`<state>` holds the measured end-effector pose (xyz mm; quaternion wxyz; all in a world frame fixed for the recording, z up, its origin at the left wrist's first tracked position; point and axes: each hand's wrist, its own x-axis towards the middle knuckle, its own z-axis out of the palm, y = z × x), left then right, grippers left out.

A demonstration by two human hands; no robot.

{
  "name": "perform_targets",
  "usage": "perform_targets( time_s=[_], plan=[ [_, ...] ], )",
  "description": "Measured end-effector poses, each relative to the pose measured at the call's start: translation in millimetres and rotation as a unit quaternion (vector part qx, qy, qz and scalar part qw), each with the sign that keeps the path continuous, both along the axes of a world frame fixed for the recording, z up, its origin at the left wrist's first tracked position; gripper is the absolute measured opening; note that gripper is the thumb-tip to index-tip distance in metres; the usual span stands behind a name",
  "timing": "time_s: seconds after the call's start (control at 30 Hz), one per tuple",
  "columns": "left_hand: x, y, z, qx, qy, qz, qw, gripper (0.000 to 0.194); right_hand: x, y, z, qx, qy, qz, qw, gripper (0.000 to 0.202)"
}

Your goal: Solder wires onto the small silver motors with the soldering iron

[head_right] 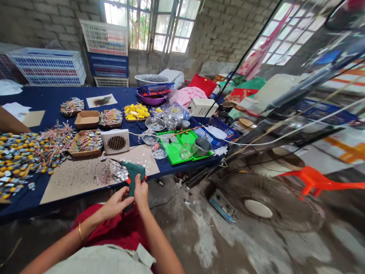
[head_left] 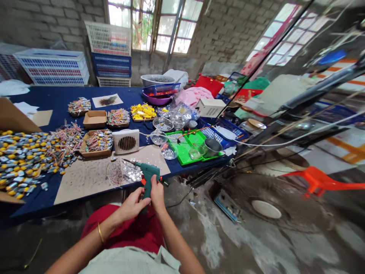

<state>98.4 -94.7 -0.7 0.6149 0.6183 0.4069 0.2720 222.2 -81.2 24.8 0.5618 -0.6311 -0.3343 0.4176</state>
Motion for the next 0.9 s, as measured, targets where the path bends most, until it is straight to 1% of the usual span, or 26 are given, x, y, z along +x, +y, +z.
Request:
perform_targets(
  time_s=[0.03, 0.1, 0.13, 0.17, 0.2, 0.23, 0.3, 0.37, 0.4, 0.5, 0.6, 0.67, 0.73, 0.8, 0.9],
  plan=[
    [-3, 2, 0.6, -0.008, 0.004, -0.002, 1.0, 0.04, 7, -2, 2.9, 0.0, -0.023, 0.021, 1.0, 0.053],
    [-15, 7, 2.8, -0.012, 0.013, -0.002, 1.0, 0.038, 35, -5, 13.0, -0.005, -0.077, 0.048, 0.996, 0.046],
    [-22, 9, 4.6, -0.002, 0.024, 0.002, 1.0, 0.036, 55, -3, 19.6, -0.008, -0.106, 0.043, 0.993, 0.042],
    [-28, 10, 6.6, 0.014, 0.039, 0.008, 0.999, 0.034, 78, 2, 26.5, -0.009, -0.136, 0.024, 0.99, 0.042],
    [-33, 10, 8.7, 0.03, 0.055, 0.013, 0.998, 0.032, 102, 10, 33.2, -0.008, -0.168, -0.009, 0.986, 0.045],
    [-37, 10, 10.6, 0.042, 0.07, 0.016, 0.997, 0.03, 126, 21, 38.9, -0.006, -0.203, -0.056, 0.978, 0.052],
    [-42, 7, 13.8, 0.057, 0.088, 0.009, 0.994, 0.029, 168, 51, 45.1, -0.012, -0.276, -0.157, 0.948, 0.072],
    [-43, 3, 15.7, 0.064, 0.091, -0.011, 0.994, 0.029, 195, 83, 42.7, -0.032, -0.328, -0.207, 0.921, 0.088],
    [-43, 1, 16.4, 0.069, 0.09, -0.023, 0.993, 0.029, 204, 97, 38.5, -0.045, -0.346, -0.223, 0.91, 0.091],
    [-42, -3, 18.2, 0.086, 0.088, -0.051, 0.991, 0.028, 215, 123, 20.8, -0.08, -0.373, -0.261, 0.887, 0.091],
    [-44, -6, 19.6, 0.088, 0.1, -0.041, 0.99, 0.029, 220, 131, 6.8, -0.098, -0.376, -0.274, 0.88, 0.08],
    [-45, -8, 19.8, 0.077, 0.105, -0.031, 0.991, 0.027, 223, 133, 2.9, -0.1, -0.372, -0.272, 0.882, 0.07],
    [-47, -9, 18.8, 0.054, 0.103, -0.033, 0.993, 0.024, 225, 136, 3.3, -0.097, -0.367, -0.276, 0.883, 0.066],
    [-50, -10, 16.5, 0.038, 0.103, -0.032, 0.993, 0.021, 227, 137, 8.0, -0.081, -0.363, -0.283, 0.884, 0.068],
    [-52, -12, 12.8, 0.041, 0.12, -0.02, 0.992, 0.021, 228, 131, 25.9, -0.028, -0.365, -0.271, 0.89, 0.072]
  ],
)
